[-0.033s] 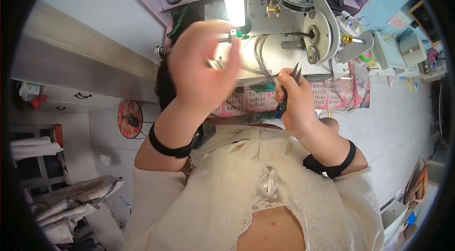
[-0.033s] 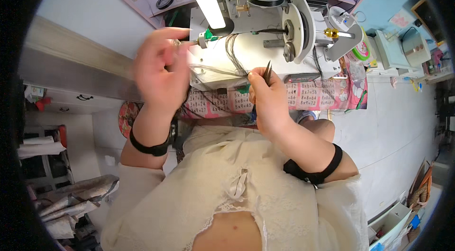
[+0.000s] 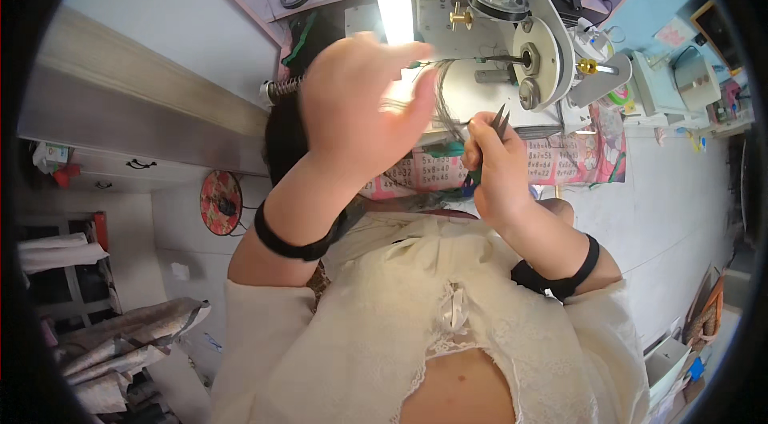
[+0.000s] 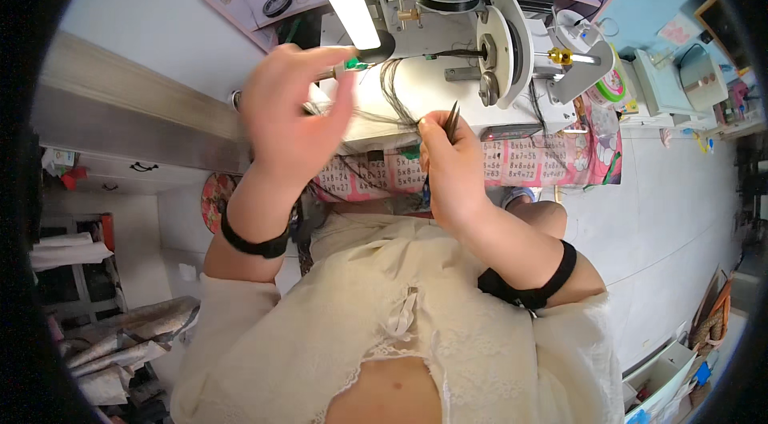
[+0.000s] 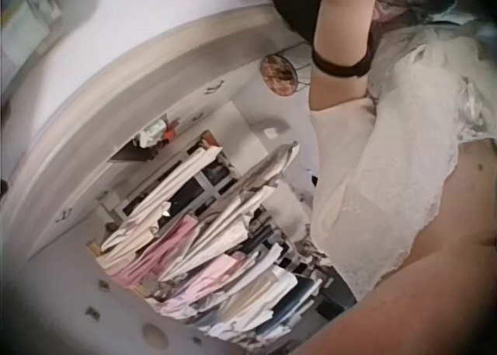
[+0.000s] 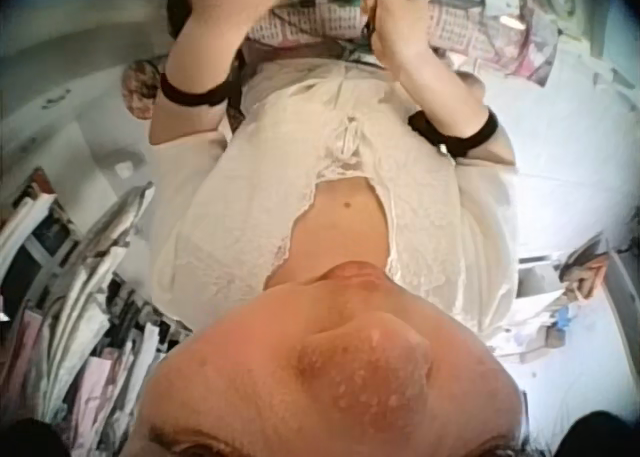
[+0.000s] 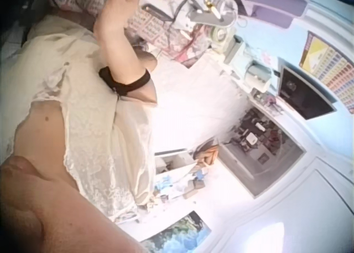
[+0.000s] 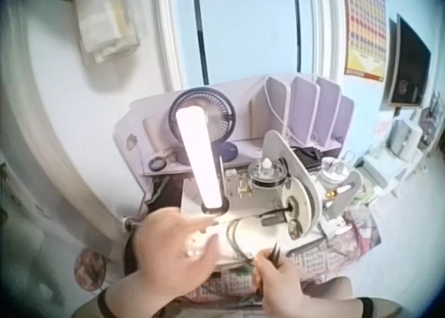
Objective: Operating a small tabletop winding machine and using hand tools to adjust or cut wire.
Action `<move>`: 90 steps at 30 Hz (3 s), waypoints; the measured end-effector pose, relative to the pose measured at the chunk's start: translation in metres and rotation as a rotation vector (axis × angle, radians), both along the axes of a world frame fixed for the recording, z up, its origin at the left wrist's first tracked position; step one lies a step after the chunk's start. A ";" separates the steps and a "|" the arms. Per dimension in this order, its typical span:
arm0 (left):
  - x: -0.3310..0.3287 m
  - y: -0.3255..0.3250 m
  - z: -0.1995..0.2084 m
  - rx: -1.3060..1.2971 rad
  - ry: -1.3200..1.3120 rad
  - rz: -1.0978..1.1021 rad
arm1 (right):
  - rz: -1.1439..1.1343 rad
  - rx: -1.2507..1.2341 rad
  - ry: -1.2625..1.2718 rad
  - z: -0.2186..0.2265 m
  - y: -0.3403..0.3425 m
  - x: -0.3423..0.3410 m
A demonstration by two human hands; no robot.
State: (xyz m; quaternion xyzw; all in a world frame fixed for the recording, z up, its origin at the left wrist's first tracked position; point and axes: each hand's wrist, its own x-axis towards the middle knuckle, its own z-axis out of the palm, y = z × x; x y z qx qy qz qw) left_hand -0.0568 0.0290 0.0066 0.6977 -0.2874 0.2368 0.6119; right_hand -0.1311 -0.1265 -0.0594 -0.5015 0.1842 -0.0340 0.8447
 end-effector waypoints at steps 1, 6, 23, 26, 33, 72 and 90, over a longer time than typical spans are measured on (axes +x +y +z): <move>0.009 -0.011 -0.003 0.650 -0.555 0.293 | -0.002 0.006 0.003 -0.001 0.004 0.006; 0.034 -0.029 -0.020 0.828 -0.503 0.278 | -0.194 0.098 -0.069 -0.004 0.017 0.039; 0.050 -0.031 -0.009 0.843 -0.234 0.052 | -0.237 0.313 -0.139 0.010 0.033 0.060; 0.053 -0.031 -0.011 0.801 -0.212 0.024 | -0.227 0.354 -0.156 0.011 0.031 0.059; 0.054 -0.028 -0.014 0.737 -0.140 -0.020 | -0.218 0.343 -0.153 0.003 0.027 0.057; 0.060 -0.026 -0.013 0.677 0.135 -0.178 | -0.254 0.197 -0.359 -0.018 0.032 0.067; 0.060 -0.028 -0.014 0.766 0.102 -0.153 | -0.262 0.176 -0.310 -0.010 0.033 0.065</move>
